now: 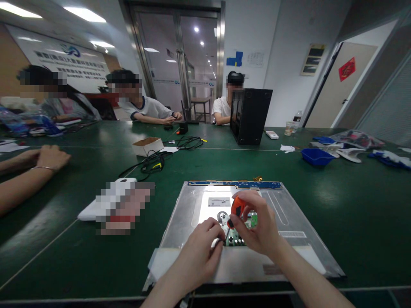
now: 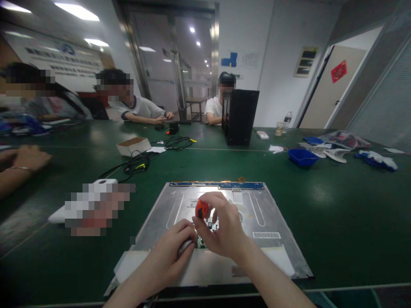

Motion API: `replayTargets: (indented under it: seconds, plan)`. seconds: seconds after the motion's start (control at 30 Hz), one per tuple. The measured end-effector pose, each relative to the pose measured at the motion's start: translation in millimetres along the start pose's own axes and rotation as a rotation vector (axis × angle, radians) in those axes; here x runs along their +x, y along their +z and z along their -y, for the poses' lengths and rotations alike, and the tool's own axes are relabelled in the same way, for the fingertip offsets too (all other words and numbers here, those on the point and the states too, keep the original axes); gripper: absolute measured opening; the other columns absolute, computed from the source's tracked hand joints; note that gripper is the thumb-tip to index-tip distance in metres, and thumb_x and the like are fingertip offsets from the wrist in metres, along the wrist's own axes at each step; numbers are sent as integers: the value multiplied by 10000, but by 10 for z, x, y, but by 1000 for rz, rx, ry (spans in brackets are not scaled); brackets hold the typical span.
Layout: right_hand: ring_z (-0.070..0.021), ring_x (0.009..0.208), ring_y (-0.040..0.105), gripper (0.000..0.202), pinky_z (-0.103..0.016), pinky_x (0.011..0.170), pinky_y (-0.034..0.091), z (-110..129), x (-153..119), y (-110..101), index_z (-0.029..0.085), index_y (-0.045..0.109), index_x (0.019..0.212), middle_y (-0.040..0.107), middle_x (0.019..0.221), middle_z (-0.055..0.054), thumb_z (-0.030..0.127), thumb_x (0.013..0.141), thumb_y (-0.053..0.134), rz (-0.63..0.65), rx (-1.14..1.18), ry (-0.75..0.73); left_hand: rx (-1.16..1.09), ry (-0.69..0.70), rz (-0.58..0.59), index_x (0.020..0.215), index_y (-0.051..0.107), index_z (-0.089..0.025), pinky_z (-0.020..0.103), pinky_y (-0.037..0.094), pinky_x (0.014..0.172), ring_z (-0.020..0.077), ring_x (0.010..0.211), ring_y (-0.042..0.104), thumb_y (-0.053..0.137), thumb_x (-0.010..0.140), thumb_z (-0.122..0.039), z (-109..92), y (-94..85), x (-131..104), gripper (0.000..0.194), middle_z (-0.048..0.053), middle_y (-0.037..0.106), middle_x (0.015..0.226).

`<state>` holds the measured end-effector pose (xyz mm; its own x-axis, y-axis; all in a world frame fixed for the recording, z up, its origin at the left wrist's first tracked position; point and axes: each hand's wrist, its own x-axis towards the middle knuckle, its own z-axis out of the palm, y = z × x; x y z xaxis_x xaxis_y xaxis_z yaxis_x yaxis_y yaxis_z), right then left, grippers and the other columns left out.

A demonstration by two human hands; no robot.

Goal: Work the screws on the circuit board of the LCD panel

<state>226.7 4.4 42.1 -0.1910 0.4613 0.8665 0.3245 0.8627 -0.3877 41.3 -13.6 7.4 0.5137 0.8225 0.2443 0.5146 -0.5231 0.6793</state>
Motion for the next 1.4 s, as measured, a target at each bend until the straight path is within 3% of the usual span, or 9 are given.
replayTargets:
  seconds: [0.27, 0.4, 0.63, 0.9, 1.1, 1.4]
  plan:
    - [-144, 703, 616, 441, -256, 509, 522, -3, -18, -28, 202, 408, 1368, 615, 1063, -95, 138, 941, 497, 80, 23, 29, 17, -6, 1, 849, 572, -200, 344, 456, 765, 250, 920, 581, 471, 825, -90, -35, -21, 14, 151, 71, 591, 979]
    - [-138, 674, 614, 446, -262, 519, 529, -12, -37, -11, 218, 396, 1318, 622, 1062, -88, 203, 917, 590, 39, 7, 30, 9, 1, -3, 846, 568, -198, 347, 460, 763, 248, 915, 581, 461, 829, -97, -16, -15, 9, 148, 75, 593, 982]
    - [-147, 737, 611, 397, -232, 495, 503, 3, 10, -16, 233, 462, 1270, 587, 1068, -83, 180, 904, 606, -1, 8, -22, 23, 12, -19, 851, 569, -200, 335, 465, 757, 241, 915, 583, 461, 834, -101, -16, -12, 4, 148, 73, 593, 983]
    - [-123, 631, 567, 424, -268, 506, 505, 34, 10, -67, 210, 445, 1363, 582, 1053, -82, 142, 945, 468, 102, -13, 23, 34, 0, -9, 855, 563, -201, 341, 454, 754, 242, 907, 584, 471, 832, -92, -41, -20, 2, 144, 68, 589, 981]
    - [-107, 564, 522, 411, -246, 462, 474, 25, 22, -30, 212, 440, 1292, 590, 940, -36, 193, 911, 593, 32, -11, 20, 16, 5, 3, 859, 557, -200, 356, 452, 770, 244, 920, 575, 454, 835, -94, 12, 4, 5, 150, 73, 585, 989]
    - [-75, 531, 492, 381, -247, 466, 478, 34, 48, -47, 243, 519, 1290, 581, 1049, -57, 161, 922, 568, 26, -79, -29, 29, 2, -4, 849, 555, -201, 357, 457, 765, 244, 915, 574, 454, 844, -112, 3, 5, 0, 135, 75, 585, 986]
